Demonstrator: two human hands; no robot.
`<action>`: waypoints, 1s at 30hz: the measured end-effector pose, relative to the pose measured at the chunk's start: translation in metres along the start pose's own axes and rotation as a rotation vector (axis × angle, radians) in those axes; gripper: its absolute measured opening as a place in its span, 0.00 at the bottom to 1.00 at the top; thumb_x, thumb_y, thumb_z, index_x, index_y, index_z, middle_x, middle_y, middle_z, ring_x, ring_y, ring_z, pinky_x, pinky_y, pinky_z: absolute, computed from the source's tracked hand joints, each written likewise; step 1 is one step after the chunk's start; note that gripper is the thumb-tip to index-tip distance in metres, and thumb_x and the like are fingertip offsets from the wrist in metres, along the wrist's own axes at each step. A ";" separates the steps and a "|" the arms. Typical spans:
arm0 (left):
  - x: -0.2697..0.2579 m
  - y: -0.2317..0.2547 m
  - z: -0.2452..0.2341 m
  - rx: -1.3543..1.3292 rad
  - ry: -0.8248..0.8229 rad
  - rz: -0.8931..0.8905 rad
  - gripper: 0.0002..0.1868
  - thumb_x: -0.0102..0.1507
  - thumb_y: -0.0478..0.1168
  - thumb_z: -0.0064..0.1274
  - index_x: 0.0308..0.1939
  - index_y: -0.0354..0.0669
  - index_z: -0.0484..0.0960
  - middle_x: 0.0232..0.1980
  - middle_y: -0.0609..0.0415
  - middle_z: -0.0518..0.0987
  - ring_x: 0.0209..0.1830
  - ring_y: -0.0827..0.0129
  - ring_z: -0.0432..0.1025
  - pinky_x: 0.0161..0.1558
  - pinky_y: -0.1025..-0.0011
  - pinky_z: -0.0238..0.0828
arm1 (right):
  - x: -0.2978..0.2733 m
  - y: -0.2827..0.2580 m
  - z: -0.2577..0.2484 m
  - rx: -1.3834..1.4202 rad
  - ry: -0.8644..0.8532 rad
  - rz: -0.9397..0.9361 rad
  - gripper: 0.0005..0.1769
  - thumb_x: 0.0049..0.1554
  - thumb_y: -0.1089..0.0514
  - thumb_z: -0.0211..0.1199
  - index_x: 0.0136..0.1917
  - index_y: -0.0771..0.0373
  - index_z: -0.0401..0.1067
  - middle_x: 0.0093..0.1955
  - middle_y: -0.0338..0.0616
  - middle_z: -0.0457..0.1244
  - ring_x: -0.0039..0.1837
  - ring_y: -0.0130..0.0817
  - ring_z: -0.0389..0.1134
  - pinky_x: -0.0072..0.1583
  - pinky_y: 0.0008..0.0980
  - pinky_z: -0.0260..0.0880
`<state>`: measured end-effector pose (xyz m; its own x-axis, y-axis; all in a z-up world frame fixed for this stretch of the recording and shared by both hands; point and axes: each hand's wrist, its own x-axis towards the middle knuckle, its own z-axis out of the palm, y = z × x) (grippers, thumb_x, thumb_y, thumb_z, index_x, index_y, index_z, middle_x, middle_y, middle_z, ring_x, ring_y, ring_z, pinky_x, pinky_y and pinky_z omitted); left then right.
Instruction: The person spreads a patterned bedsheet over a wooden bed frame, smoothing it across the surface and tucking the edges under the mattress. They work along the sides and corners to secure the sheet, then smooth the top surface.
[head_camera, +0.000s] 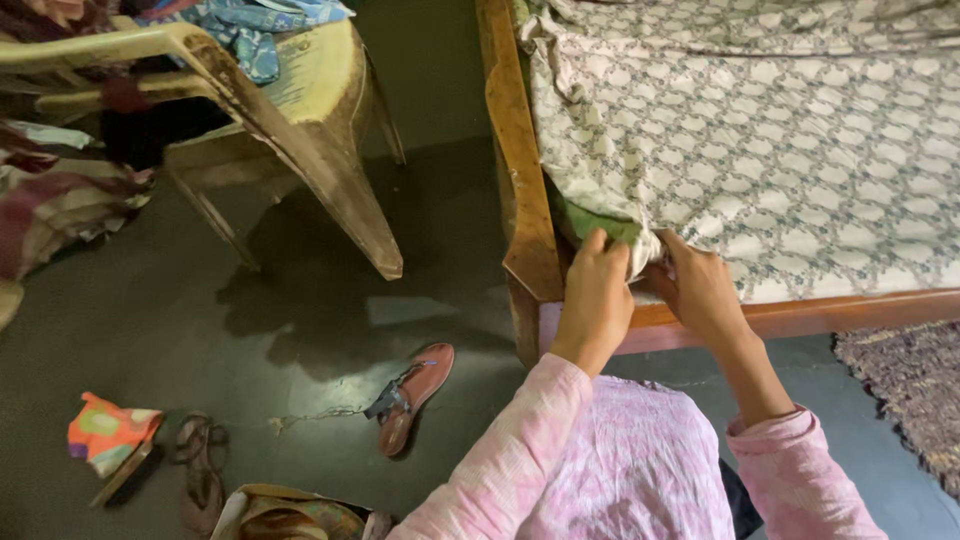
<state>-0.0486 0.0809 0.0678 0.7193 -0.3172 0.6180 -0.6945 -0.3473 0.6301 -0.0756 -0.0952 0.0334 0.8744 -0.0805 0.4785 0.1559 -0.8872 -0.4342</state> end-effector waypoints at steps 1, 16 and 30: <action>-0.003 0.001 -0.002 -0.007 -0.025 -0.021 0.08 0.55 0.21 0.52 0.35 0.33 0.75 0.45 0.37 0.73 0.45 0.39 0.71 0.47 0.49 0.67 | 0.002 0.000 0.003 0.042 -0.001 -0.010 0.29 0.54 0.58 0.68 0.67 0.63 0.66 0.41 0.58 0.69 0.46 0.60 0.71 0.46 0.51 0.69; -0.036 0.016 0.001 -0.589 0.420 -0.244 0.20 0.58 0.18 0.34 0.51 0.36 0.67 0.45 0.49 0.69 0.47 0.60 0.67 0.55 0.62 0.64 | 0.027 0.083 -0.007 0.215 -0.417 0.413 0.33 0.54 0.71 0.64 0.72 0.54 0.73 0.34 0.51 0.67 0.35 0.28 0.58 0.37 0.37 0.63; 0.032 0.046 -0.055 -0.193 0.126 0.303 0.11 0.69 0.42 0.55 0.49 0.39 0.75 0.47 0.48 0.79 0.48 0.61 0.76 0.52 0.65 0.73 | 0.015 0.119 0.024 0.471 -0.251 0.503 0.18 0.57 0.68 0.61 0.61 0.68 0.76 0.45 0.47 0.73 0.42 0.29 0.67 0.42 0.32 0.70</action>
<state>-0.0580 0.1033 0.1427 0.4815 -0.2649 0.8355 -0.8743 -0.0777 0.4792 -0.0324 -0.1911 -0.0295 0.9624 -0.2698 -0.0303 -0.1608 -0.4764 -0.8644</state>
